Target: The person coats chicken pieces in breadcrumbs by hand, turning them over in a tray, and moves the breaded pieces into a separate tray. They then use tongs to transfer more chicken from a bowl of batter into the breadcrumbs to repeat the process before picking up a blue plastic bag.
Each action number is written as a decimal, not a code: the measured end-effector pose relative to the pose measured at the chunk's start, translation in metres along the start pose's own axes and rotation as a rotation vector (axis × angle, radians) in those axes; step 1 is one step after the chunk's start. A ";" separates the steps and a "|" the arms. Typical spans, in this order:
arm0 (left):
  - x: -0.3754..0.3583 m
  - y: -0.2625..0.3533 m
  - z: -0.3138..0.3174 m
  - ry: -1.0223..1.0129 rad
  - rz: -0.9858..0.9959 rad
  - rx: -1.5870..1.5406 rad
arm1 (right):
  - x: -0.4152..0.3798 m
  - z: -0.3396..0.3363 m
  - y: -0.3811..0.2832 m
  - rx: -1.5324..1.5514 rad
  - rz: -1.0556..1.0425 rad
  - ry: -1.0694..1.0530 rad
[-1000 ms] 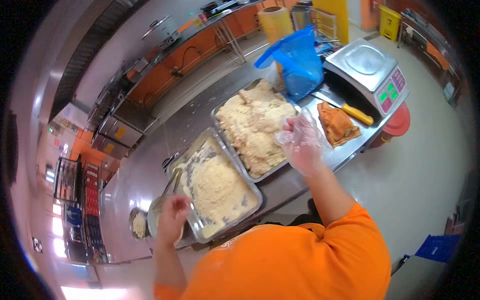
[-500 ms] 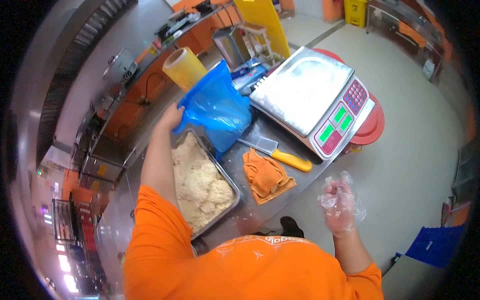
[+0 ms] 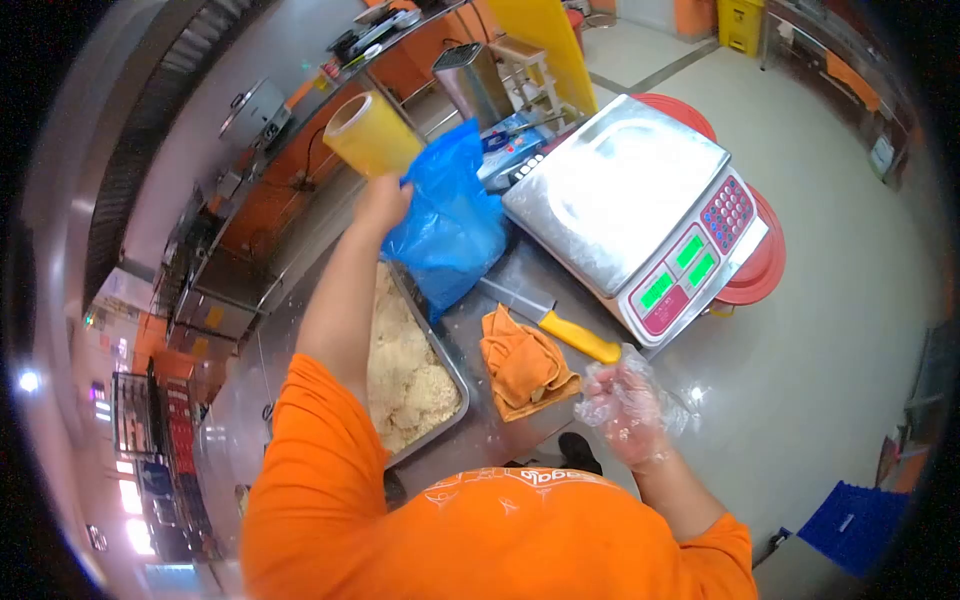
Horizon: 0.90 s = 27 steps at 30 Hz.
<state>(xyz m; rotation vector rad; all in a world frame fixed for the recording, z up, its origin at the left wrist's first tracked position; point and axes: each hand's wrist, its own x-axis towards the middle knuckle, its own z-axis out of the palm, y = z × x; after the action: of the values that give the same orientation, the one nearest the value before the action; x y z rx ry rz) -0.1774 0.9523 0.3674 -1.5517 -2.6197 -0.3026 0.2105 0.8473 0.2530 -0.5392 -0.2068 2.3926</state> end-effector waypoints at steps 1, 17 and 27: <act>-0.004 -0.004 -0.005 0.070 0.042 -0.038 | 0.002 0.004 0.006 -0.057 0.030 0.023; -0.204 -0.025 -0.251 0.227 0.442 -0.446 | 0.038 0.174 0.181 -0.127 -0.046 -0.500; -0.360 -0.150 -0.252 0.466 0.037 -0.381 | 0.032 0.156 0.228 -2.460 -1.107 -0.369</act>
<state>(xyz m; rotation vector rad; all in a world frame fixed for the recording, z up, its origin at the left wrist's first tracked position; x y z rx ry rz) -0.1426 0.5202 0.5332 -1.3978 -2.2506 -1.0692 -0.0109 0.6929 0.3185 -0.5054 -2.6060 0.0420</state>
